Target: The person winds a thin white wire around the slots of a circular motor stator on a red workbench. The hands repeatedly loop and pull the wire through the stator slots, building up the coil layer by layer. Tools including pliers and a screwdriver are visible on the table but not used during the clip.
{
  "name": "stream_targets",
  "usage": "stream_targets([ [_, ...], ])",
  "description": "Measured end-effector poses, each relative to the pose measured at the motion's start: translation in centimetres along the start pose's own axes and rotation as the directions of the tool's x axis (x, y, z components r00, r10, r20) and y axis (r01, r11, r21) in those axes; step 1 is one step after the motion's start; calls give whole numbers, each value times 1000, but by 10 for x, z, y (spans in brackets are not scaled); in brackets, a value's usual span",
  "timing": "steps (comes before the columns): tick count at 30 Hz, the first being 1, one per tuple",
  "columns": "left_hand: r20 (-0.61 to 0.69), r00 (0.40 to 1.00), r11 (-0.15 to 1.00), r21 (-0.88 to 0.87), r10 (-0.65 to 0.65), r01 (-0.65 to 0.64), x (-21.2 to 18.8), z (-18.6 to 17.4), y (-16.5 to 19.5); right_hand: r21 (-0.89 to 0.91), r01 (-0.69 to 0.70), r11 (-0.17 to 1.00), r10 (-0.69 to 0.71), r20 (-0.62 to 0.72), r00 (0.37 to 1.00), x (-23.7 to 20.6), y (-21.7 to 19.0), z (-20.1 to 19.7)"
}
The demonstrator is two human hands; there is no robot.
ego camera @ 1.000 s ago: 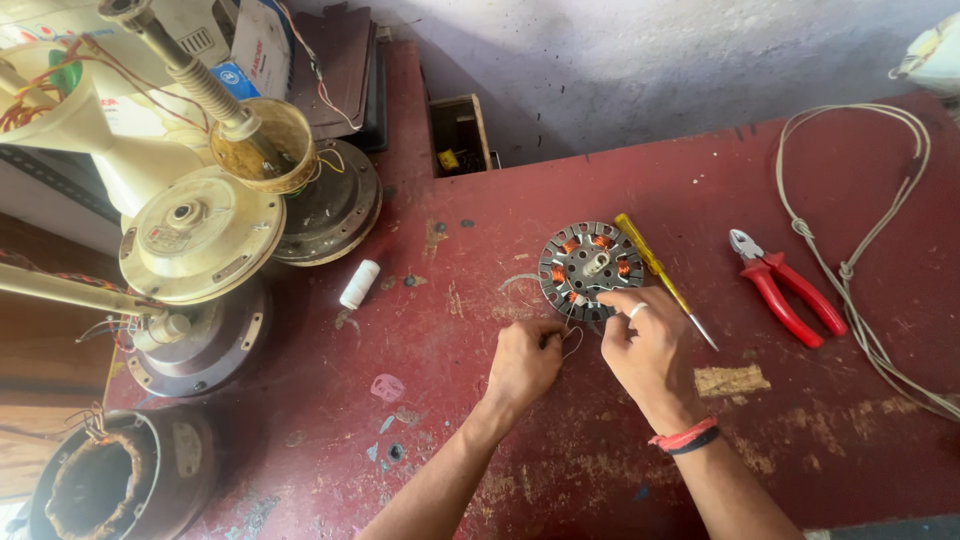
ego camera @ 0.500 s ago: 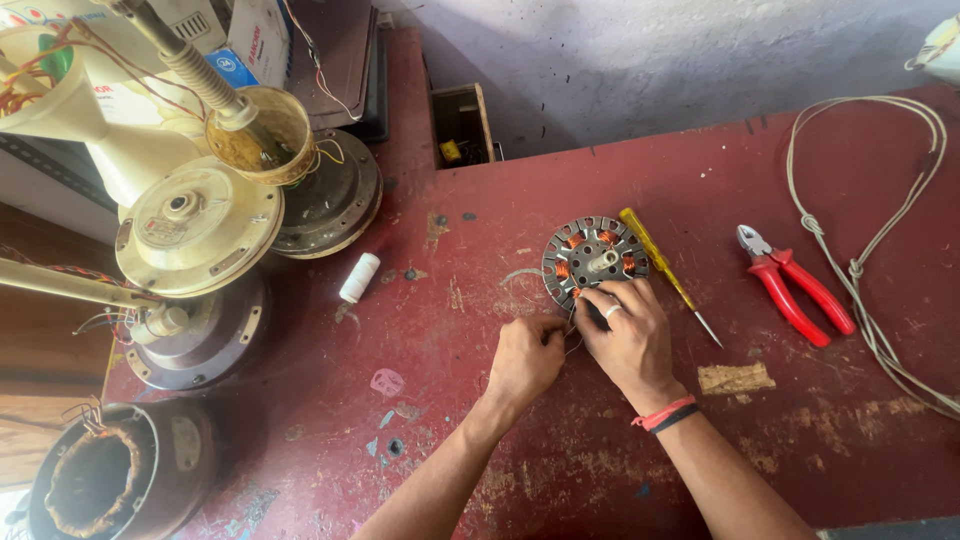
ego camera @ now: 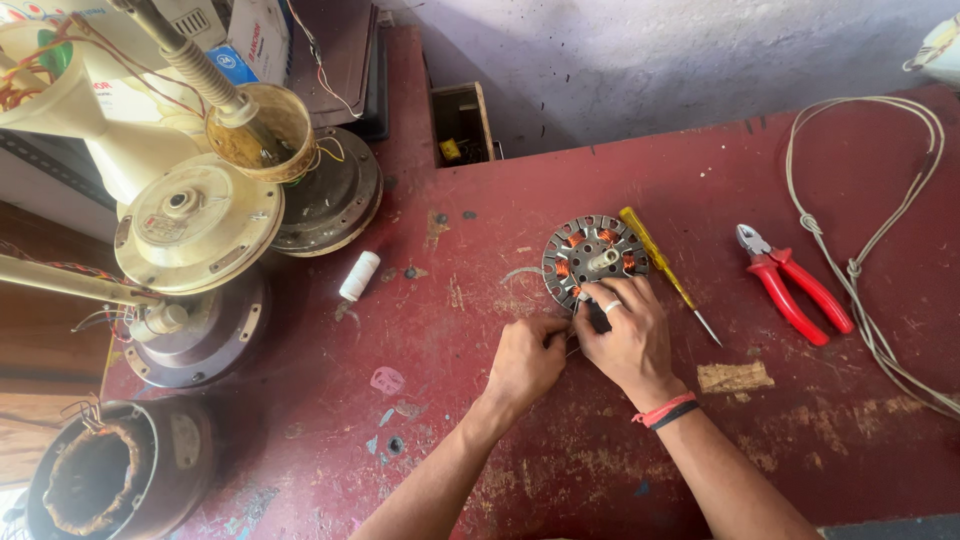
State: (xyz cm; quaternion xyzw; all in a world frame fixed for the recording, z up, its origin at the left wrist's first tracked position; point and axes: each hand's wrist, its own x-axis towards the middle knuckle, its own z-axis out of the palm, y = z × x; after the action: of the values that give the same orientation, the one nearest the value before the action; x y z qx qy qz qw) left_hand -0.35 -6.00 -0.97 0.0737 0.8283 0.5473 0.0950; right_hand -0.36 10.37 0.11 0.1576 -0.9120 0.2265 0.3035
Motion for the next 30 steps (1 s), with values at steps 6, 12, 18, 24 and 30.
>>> stream_targets([
  [6, -48, 998, 999, -11, -41, 40, -4, 1, 2, -18, -60, 998, 62, 98, 993, -4, 11, 7],
  [12, -53, 997, 998, -34, -58, 56, -3, 0, 1, 13, -95, 995, 94, 78, 993, 2, 6, 4],
  [18, -82, 996, 998, -52, 27, -31, -1, 3, -1, 2, -131, 991, 131, 73, 989, 11, -1, -1],
  [24, -62, 997, 999, -11, 44, -45, 0, 0, 0, 25, -93, 995, 91, 40, 995, 12, -6, -2],
  [30, 10, 996, 996, 3, -91, 91, 3, -4, 10, -10, -44, 999, 45, 12, 999, 13, -3, 3],
])
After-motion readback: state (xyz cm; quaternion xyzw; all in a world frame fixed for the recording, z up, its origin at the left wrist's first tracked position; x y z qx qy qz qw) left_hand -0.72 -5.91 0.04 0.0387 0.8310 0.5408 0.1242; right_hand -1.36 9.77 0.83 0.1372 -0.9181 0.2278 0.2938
